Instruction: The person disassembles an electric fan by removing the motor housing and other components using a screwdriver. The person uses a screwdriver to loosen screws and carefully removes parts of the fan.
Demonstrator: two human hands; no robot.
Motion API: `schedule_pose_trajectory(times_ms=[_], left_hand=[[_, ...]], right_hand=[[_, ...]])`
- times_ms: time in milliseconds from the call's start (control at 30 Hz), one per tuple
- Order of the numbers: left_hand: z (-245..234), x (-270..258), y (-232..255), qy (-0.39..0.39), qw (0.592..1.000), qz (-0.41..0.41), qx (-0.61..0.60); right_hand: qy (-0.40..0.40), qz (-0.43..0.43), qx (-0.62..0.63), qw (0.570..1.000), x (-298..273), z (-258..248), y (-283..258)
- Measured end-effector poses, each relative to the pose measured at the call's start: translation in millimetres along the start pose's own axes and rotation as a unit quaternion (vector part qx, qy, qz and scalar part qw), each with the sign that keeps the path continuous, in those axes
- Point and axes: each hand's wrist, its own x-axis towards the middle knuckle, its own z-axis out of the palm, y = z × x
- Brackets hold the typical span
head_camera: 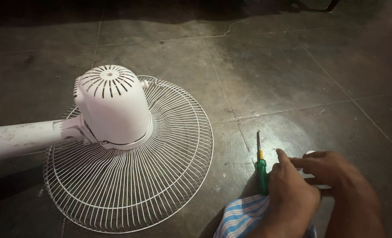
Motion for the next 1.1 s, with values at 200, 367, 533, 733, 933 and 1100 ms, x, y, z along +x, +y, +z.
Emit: schedule_pose_trajectory(times_ms=[200,367,533,733,933,1100], left_hand=[[3.2,-3.3,-7.0,0.051,0.997,0.059,0.025],[1.3,-5.4,-5.4,0.054,0.996,0.057,0.037],[0.9,-5.0,-3.5,0.039,0.998,0.021,0.044],[8.4,4.2,-11.5,0.065,0.995,0.014,0.069],[6.5,0.8,-10.6,0.067,0.996,0.010,0.064],[-3.3,-4.9,1.8,0.042,0.997,-0.014,0.065]], right_hand=[[0.006,0.007,0.013,1.000,4.5,-1.6,0.1],[0.017,0.009,0.002,1.000,13.4,-0.9,1.5],[0.038,0.006,0.001,0.999,22.1,5.0,2.9],[0.151,-0.069,-0.003,0.986,39.3,13.0,-0.4],[0.146,-0.071,-0.080,0.983,43.9,27.0,-1.9],[0.128,-0.026,-0.002,0.991,34.1,24.0,-4.0]])
